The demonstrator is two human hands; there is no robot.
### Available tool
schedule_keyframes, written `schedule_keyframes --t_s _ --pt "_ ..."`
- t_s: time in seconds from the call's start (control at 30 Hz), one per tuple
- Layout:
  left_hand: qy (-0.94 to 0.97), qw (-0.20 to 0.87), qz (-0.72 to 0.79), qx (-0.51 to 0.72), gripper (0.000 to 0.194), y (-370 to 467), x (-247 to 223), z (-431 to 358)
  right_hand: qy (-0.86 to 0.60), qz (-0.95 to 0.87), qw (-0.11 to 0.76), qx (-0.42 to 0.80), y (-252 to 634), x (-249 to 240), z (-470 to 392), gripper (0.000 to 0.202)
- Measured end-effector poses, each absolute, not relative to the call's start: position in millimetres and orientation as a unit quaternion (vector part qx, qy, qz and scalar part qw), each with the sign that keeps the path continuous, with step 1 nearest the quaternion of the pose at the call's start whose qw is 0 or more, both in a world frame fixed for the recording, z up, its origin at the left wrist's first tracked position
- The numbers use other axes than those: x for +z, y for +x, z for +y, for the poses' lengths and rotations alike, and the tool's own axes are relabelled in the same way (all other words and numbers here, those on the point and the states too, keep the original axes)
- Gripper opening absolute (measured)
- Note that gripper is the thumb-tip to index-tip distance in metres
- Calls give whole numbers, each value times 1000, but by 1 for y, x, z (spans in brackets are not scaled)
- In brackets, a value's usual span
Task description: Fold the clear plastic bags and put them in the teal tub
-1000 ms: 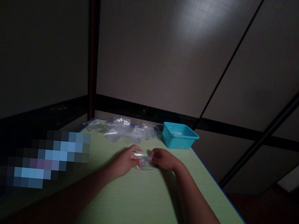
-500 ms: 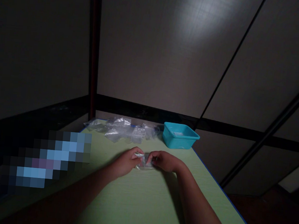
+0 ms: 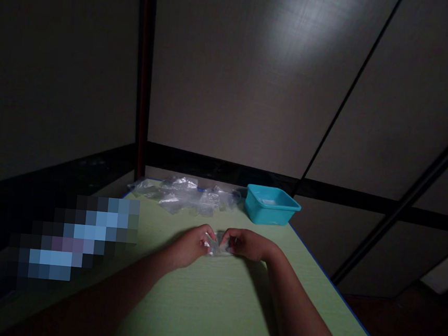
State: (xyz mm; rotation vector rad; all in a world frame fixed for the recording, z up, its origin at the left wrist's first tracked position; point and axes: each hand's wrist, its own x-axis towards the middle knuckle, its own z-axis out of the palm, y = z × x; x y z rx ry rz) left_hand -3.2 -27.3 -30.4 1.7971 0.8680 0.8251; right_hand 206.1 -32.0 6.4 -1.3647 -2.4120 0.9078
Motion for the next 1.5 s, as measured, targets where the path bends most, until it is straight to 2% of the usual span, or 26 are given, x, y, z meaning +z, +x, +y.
schedule_keyframes --t_s 0.2,0.67,0.97,1.3,1.5 --pt "695 519 353 350 15 -3 -32 -23 -493 -799 111 325 205 10 -34 23" --pt "694 510 353 365 10 -4 -35 -19 -487 -805 118 318 207 7 -32 10" --pt "718 509 343 329 16 -3 -34 -24 -508 -814 119 254 206 9 -34 20" --pt "708 531 311 345 13 -2 -33 -24 -455 -841 105 273 207 9 -34 25" --pt "732 497 322 336 15 -3 -36 -22 -444 -849 108 265 204 11 -35 26"
